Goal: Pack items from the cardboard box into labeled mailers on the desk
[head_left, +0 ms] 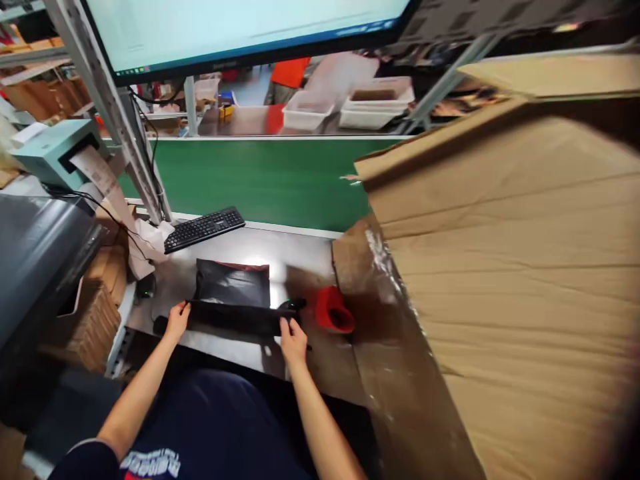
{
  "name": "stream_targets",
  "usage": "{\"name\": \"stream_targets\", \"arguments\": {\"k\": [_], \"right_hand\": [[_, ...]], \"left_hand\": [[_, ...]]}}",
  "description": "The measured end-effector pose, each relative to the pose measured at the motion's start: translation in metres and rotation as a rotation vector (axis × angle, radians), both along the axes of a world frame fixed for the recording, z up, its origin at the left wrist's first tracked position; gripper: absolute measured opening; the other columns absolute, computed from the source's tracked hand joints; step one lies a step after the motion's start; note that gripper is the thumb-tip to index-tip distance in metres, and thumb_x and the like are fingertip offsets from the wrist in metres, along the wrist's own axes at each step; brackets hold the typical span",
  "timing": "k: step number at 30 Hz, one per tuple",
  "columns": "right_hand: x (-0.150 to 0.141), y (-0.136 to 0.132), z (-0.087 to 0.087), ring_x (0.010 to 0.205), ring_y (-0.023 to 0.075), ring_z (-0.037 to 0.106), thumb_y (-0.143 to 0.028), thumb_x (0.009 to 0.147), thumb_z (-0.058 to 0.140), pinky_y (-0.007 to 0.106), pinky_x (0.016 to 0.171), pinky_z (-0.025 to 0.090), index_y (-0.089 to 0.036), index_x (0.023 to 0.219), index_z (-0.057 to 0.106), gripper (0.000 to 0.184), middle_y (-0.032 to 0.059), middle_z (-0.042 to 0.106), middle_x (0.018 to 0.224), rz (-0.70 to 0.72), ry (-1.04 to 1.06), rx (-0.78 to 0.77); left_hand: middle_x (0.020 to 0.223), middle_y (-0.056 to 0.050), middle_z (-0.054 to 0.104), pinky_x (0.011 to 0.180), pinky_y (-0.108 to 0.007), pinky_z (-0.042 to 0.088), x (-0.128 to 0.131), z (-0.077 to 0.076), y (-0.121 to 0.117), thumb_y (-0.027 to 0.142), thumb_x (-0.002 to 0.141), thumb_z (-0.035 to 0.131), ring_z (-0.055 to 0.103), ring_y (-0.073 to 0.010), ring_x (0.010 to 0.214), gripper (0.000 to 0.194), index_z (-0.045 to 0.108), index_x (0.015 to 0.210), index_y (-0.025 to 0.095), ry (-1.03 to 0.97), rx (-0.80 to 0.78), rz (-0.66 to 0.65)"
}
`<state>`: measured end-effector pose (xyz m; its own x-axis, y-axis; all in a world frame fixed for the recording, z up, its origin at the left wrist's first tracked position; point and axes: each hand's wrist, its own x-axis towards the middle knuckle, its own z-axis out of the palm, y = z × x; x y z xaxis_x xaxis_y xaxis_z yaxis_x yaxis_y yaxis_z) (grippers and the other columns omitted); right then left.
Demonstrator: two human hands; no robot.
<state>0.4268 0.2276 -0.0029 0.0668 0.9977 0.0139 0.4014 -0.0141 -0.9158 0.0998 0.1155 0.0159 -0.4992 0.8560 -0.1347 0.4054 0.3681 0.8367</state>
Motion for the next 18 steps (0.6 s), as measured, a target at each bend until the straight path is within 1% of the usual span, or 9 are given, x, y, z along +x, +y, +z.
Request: {"name": "stream_targets", "arguments": {"k": [2,4,7,9,11,13,15,16,18], "right_hand": [[-0.017,0.017,0.004,0.064,0.0159,0.045,-0.078,0.086,0.033,0.03,0.065,0.045,-0.025,0.064,0.043,0.058,-0.0006,0.047,0.061,-0.069,-0.073,0.037],[-0.028,0.036,0.007,0.066,0.0175,0.046,-0.074,0.092,0.027,0.03,0.069,0.043,-0.024,0.069,0.047,0.058,0.0011,0.05,0.063,-0.094,-0.202,0.018],[-0.039,0.065,0.012,0.077,0.0226,0.058,-0.06,0.101,0.026,0.032,0.072,0.043,-0.02,0.092,0.064,0.056,0.0092,0.065,0.081,-0.009,-0.429,-0.145],[-0.045,0.082,0.015,0.088,0.0256,0.065,-0.052,0.105,0.026,0.033,0.076,0.046,-0.018,0.112,0.067,0.053,0.0147,0.071,0.099,0.081,-0.581,-0.273],[-0.051,0.094,0.016,0.096,0.0275,0.068,-0.047,0.108,0.025,0.035,0.081,0.048,-0.018,0.124,0.065,0.052,0.0181,0.072,0.109,0.148,-0.677,-0.354],[-0.056,0.1,0.015,0.101,0.0286,0.069,-0.043,0.108,0.027,0.038,0.086,0.05,-0.017,0.126,0.065,0.049,0.0199,0.072,0.112,0.176,-0.711,-0.389],[-0.058,0.101,0.014,0.102,0.0303,0.07,-0.039,0.108,0.03,0.042,0.088,0.051,-0.014,0.125,0.065,0.047,0.0218,0.072,0.11,0.185,-0.726,-0.411],[-0.058,0.099,0.014,0.103,0.0318,0.07,-0.038,0.108,0.03,0.044,0.089,0.052,-0.012,0.128,0.063,0.047,0.0234,0.071,0.111,0.183,-0.735,-0.426],[-0.06,0.092,0.015,0.111,0.0358,0.068,-0.039,0.107,0.031,0.049,0.093,0.052,-0.006,0.14,0.055,0.052,0.0285,0.068,0.121,0.138,-0.763,-0.379]], "left_hand": [[0.069,0.0,0.055,0.073,-0.026,0.043,0.007,-0.001,0.019,0.043,0.1,0.041,0.052,-0.015,0.071,0.041,0.056,0.07,0.02,0.094,0.089,0.131],[0.071,-0.001,0.058,0.075,-0.026,0.042,0.01,0.002,0.041,0.038,0.102,0.041,0.053,-0.0155,0.073,0.037,0.056,0.073,0.021,0.187,0.073,0.2],[0.076,-0.003,0.065,0.075,-0.027,0.04,0.008,0.006,0.073,0.034,0.105,0.039,0.058,-0.0171,0.075,0.036,0.062,0.081,0.019,0.23,-0.052,0.219],[0.081,-0.006,0.069,0.074,-0.028,0.04,0.004,0.004,0.091,0.034,0.105,0.04,0.062,-0.0186,0.077,0.036,0.065,0.084,0.018,0.216,-0.111,0.205],[0.082,-0.009,0.071,0.072,-0.029,0.04,-0.001,-0.001,0.104,0.032,0.105,0.043,0.064,-0.0204,0.077,0.036,0.067,0.083,0.017,0.196,-0.15,0.185],[0.081,-0.013,0.073,0.071,-0.031,0.042,-0.007,-0.007,0.112,0.029,0.103,0.046,0.067,-0.0227,0.076,0.035,0.068,0.08,0.015,0.179,-0.187,0.166],[0.083,-0.016,0.074,0.073,-0.033,0.045,-0.012,-0.012,0.113,0.028,0.102,0.047,0.07,-0.0257,0.08,0.035,0.07,0.081,0.013,0.17,-0.218,0.147],[0.088,-0.018,0.075,0.076,-0.035,0.048,-0.014,-0.013,0.111,0.029,0.103,0.046,0.071,-0.0278,0.084,0.035,0.071,0.086,0.012,0.174,-0.226,0.145],[0.111,-0.025,0.074,0.089,-0.04,0.05,-0.014,-0.014,0.106,0.03,0.104,0.043,0.07,-0.0323,0.106,0.036,0.071,0.109,0.007,0.198,-0.219,0.165]]}}
